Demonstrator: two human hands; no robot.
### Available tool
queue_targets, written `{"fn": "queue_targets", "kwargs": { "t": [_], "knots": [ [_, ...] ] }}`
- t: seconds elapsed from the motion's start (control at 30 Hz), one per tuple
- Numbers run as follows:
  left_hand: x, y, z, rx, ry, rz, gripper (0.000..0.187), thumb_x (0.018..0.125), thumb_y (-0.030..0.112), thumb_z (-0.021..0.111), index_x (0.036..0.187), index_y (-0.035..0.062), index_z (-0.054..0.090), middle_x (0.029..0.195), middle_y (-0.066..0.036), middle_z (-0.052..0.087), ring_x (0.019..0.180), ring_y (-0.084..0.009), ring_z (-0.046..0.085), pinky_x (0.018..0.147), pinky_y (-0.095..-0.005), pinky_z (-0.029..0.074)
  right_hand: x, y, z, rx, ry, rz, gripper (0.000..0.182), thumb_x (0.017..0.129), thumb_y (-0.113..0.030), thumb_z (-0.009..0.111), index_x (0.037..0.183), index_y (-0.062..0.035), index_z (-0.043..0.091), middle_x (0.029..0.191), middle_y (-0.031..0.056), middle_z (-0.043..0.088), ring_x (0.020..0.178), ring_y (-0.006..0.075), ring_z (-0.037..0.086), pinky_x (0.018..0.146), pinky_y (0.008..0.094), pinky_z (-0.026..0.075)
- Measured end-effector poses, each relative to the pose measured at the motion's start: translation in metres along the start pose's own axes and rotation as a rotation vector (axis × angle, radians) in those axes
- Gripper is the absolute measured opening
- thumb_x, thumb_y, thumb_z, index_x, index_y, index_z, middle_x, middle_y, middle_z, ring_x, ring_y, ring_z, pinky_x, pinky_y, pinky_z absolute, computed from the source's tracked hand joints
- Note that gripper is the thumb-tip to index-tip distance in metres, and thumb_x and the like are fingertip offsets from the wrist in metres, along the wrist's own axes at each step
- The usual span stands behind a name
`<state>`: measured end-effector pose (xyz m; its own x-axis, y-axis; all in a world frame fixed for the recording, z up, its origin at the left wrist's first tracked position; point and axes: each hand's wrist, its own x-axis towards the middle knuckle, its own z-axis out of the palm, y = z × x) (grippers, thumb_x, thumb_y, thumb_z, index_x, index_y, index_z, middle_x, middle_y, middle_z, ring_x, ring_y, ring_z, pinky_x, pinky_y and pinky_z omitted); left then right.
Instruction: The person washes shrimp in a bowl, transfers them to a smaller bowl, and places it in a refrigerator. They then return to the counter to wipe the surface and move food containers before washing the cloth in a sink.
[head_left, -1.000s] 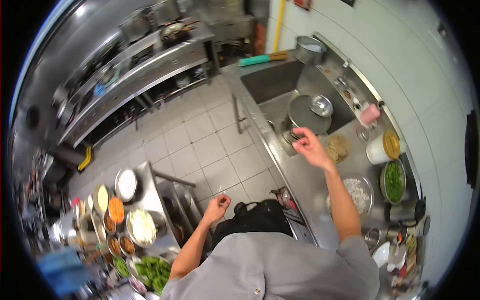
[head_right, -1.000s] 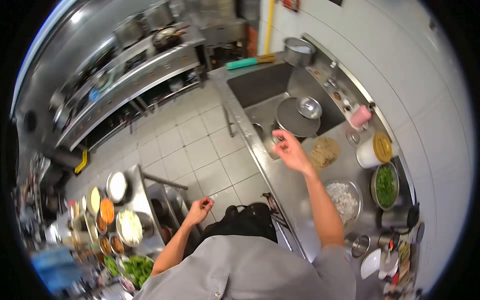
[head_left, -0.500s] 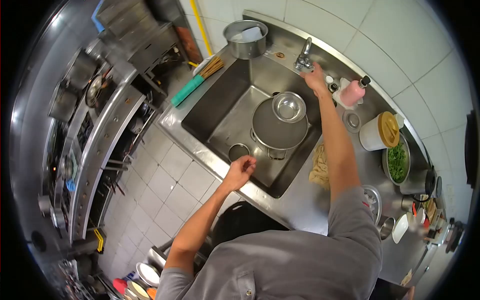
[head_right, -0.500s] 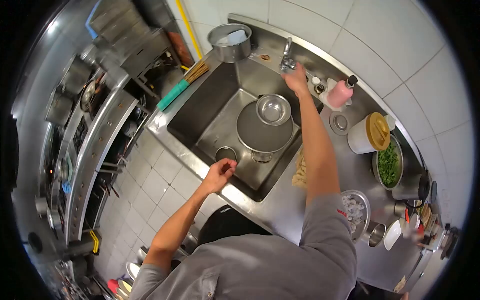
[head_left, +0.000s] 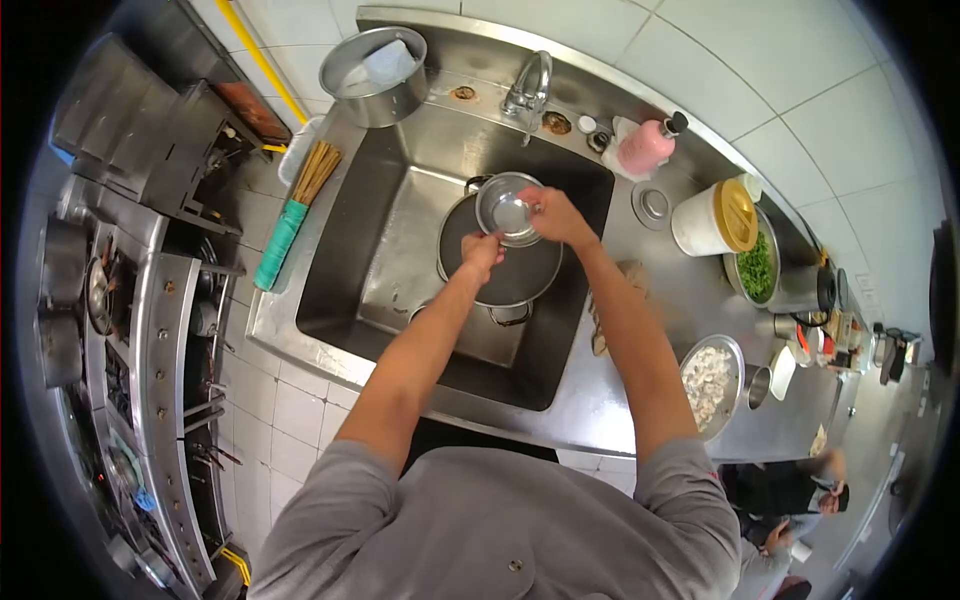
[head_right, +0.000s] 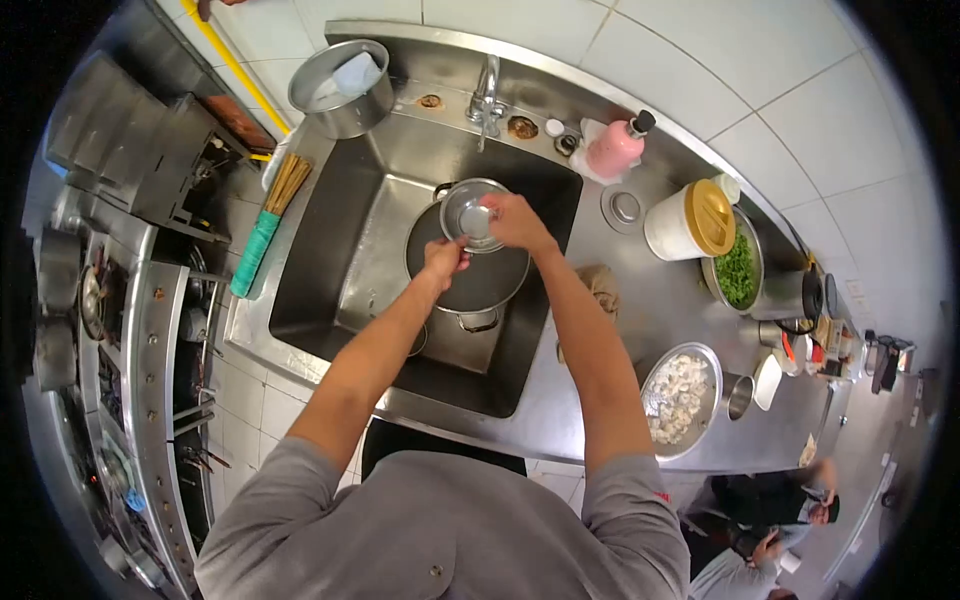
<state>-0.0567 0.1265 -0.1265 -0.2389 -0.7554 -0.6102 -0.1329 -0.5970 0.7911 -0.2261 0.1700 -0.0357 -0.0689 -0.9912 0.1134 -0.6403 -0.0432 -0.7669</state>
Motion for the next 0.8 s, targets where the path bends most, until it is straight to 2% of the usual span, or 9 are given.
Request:
{"fn": "queue_targets", "kwargs": {
  "t": [0.07, 0.13, 0.2, 0.27, 0.37, 0.5, 0.63, 0.7, 0.8],
  "knots": [
    [0.038, -0.008, 0.001, 0.281, 0.076, 0.186, 0.022, 0.081, 0.013, 0.067, 0.089, -0.0075, 0.065, 0.074, -0.014, 0.065, 0.056, -0.0221, 0.062, 0.046, -0.0361, 0.048, -0.015, -0.009, 0.015, -0.103, -0.024, -0.066, 0.038, 0.074, 0.0, 0.06, 0.112, -0.0006, 0.063, 0.104, 0.0216, 0.067, 0.096, 0.031, 0.065, 0.085, 0.0382, 0.05],
    [0.032, 0.037, -0.002, 0.439, 0.063, 0.25, 0.036, 0.074, 0.023, 0.069, 0.088, -0.0102, 0.068, 0.093, -0.032, 0.066, 0.088, -0.0425, 0.068, 0.076, -0.0471, 0.052, -0.037, -0.013, 0.033, -0.18, -0.146, -0.025, 0.043, 0.074, -0.001, 0.061, 0.117, -0.0015, 0.06, 0.111, 0.0227, 0.064, 0.105, 0.0344, 0.062, 0.091, 0.0395, 0.048],
    [0.011, 0.1, -0.012, 0.712, -0.1, 0.388, 0.031, 0.073, 0.019, 0.064, 0.088, -0.007, 0.068, 0.081, -0.028, 0.067, 0.081, -0.0407, 0.068, 0.074, -0.0461, 0.052, -0.05, -0.01, 0.04, -0.396, -0.107, -0.096, 0.045, 0.076, -0.007, 0.062, 0.12, -0.0031, 0.058, 0.113, 0.0204, 0.064, 0.107, 0.0351, 0.06, 0.095, 0.0414, 0.047],
    [-0.004, 0.159, -0.017, 0.785, -0.245, 0.195, 0.024, 0.072, 0.019, 0.063, 0.078, -0.0039, 0.065, 0.079, -0.028, 0.066, 0.077, -0.0418, 0.067, 0.073, -0.0466, 0.052, -0.046, -0.001, 0.042, -0.529, 0.117, -0.264, 0.039, 0.074, -0.009, 0.063, 0.113, -0.0032, 0.061, 0.11, 0.0169, 0.066, 0.107, 0.035, 0.06, 0.098, 0.0421, 0.045],
    [-0.004, 0.166, -0.01, 0.595, 0.026, 0.645, 0.02, 0.073, 0.019, 0.063, 0.07, -0.0005, 0.06, 0.074, -0.027, 0.064, 0.074, -0.0444, 0.064, 0.072, -0.0475, 0.051, -0.012, -0.023, 0.046, -0.381, 0.23, -0.088, 0.028, 0.078, -0.01, 0.062, 0.105, -0.0042, 0.062, 0.102, 0.0158, 0.068, 0.1, 0.0336, 0.062, 0.096, 0.0434, 0.046],
    [-0.025, 0.156, 0.003, 0.574, 0.075, 0.689, 0.021, 0.075, 0.018, 0.062, 0.065, -0.0002, 0.056, 0.07, -0.026, 0.063, 0.073, -0.0469, 0.062, 0.07, -0.0484, 0.05, 0.017, -0.09, 0.053, -0.147, 0.294, 0.304, 0.017, 0.089, -0.011, 0.056, 0.102, -0.0039, 0.064, 0.092, 0.0199, 0.066, 0.091, 0.0375, 0.063, 0.092, 0.0439, 0.047],
    [0.002, 0.187, -0.022, 0.686, -0.065, 0.642, 0.026, 0.075, 0.019, 0.064, 0.062, -0.0005, 0.052, 0.064, -0.024, 0.06, 0.068, -0.0415, 0.065, 0.068, -0.0471, 0.05, -0.002, -0.06, 0.048, -0.333, 0.42, -0.215, 0.021, 0.085, -0.006, 0.056, 0.105, -0.0062, 0.062, 0.098, 0.0142, 0.068, 0.099, 0.033, 0.063, 0.097, 0.0446, 0.045],
    [-0.01, 0.208, -0.03, 0.658, -0.17, 0.48, 0.025, 0.075, 0.019, 0.064, 0.064, -0.0011, 0.055, 0.062, -0.023, 0.06, 0.067, -0.0376, 0.067, 0.068, -0.0462, 0.05, -0.009, -0.047, 0.03, -0.431, 0.391, -0.239, 0.02, 0.085, -0.007, 0.057, 0.104, -0.0058, 0.062, 0.099, 0.0139, 0.067, 0.1, 0.0325, 0.062, 0.097, 0.045, 0.044],
    [0.009, 0.158, -0.018, 0.541, -0.053, 0.614, 0.021, 0.076, 0.017, 0.064, 0.071, -0.0029, 0.063, 0.063, -0.023, 0.062, 0.07, -0.0324, 0.069, 0.067, -0.0449, 0.051, -0.005, -0.052, 0.031, -0.266, 0.338, -0.035, 0.017, 0.086, -0.008, 0.057, 0.102, -0.0048, 0.062, 0.1, 0.0132, 0.066, 0.102, 0.031, 0.061, 0.098, 0.0453, 0.042]
  ]
}}
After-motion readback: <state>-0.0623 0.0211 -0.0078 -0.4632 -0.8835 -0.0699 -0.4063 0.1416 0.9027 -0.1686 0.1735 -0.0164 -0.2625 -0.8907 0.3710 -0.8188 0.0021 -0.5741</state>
